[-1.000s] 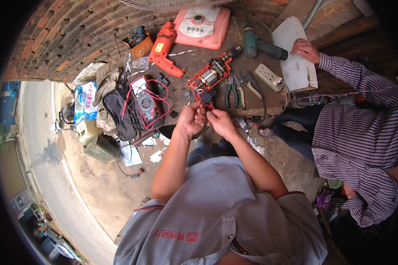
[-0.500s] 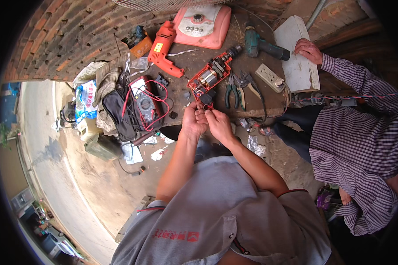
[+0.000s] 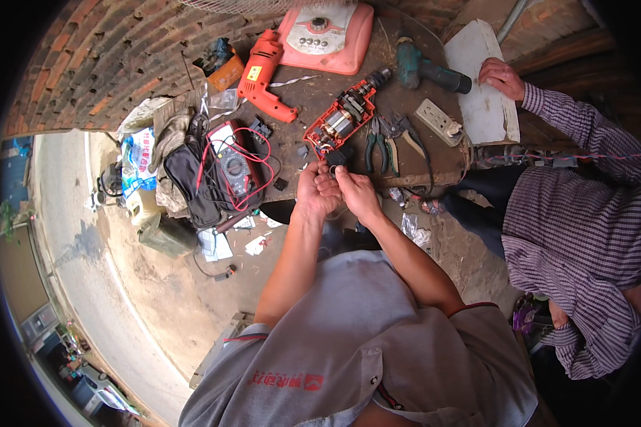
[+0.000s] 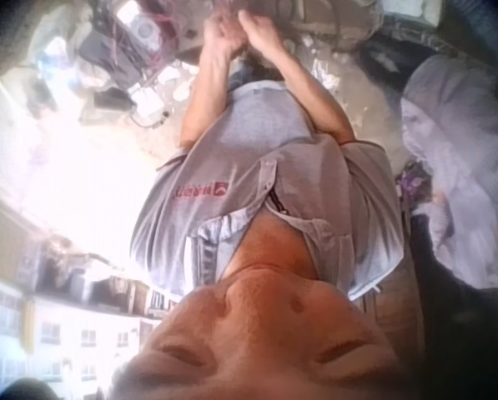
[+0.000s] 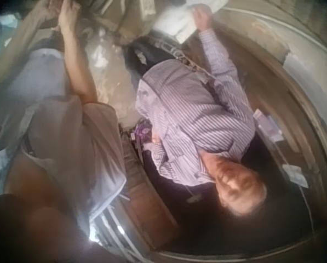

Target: The person uses a multimeter to test a disassembled power drill motor and then uses a cordless drill to tighten a screw on the drill's housing. The person handles the multimeter probes, the drill motor, and the cordless drill throughout the clip.

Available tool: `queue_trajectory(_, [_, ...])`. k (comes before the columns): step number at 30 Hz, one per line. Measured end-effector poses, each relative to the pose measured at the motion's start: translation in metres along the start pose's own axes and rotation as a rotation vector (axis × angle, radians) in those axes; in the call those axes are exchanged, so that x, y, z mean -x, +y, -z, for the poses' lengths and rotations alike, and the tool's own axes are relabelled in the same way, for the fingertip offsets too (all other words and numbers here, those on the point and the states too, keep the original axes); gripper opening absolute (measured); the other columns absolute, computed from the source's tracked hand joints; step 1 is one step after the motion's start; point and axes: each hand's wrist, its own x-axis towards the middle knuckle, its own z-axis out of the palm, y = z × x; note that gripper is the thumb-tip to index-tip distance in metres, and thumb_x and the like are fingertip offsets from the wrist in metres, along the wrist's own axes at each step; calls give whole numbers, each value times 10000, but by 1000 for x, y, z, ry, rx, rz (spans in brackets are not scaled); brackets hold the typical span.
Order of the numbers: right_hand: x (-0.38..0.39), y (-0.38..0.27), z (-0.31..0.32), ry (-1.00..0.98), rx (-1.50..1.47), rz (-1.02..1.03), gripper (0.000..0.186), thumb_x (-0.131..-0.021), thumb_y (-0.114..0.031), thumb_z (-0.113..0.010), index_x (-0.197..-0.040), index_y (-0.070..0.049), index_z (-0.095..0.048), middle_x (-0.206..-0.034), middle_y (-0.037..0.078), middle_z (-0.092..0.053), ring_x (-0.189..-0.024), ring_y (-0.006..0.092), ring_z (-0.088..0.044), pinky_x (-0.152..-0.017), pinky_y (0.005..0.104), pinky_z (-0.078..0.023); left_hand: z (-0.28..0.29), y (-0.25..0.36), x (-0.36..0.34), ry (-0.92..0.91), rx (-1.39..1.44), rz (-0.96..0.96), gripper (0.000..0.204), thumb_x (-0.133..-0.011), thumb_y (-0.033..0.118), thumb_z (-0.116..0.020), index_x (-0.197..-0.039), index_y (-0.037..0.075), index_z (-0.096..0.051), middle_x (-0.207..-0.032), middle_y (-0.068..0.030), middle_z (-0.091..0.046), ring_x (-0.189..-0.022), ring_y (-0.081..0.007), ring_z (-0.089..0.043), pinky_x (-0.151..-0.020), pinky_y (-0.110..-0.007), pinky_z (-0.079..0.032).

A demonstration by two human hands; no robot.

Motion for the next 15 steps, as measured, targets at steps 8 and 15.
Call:
queue_trajectory(8, [-2, 14, -6, 90, -514, -135, 174, -972, -180, -573, -941, -40, -671, -860, -10, -638, -748, 65, -575, -699, 229, -460, -1, -11, -3, 9, 66, -103, 280, -900, 157, -472, -621, 153, -459, -426, 77, -385, -299, -55, -343, -268, -191, -302])
queue_trajectory(15, [-1, 18, -9, 167, -611, -96, 203, -942, -149, -592, -747, -95, -586, -712, -82, -458, -637, 29, -404, -573, 233, -332, 1, -20, -4, 25, 95, -200, 291, -915, 171, -460, -625, 144, -461, -430, 70, -383, -307, -59, -342, -270, -195, -277])
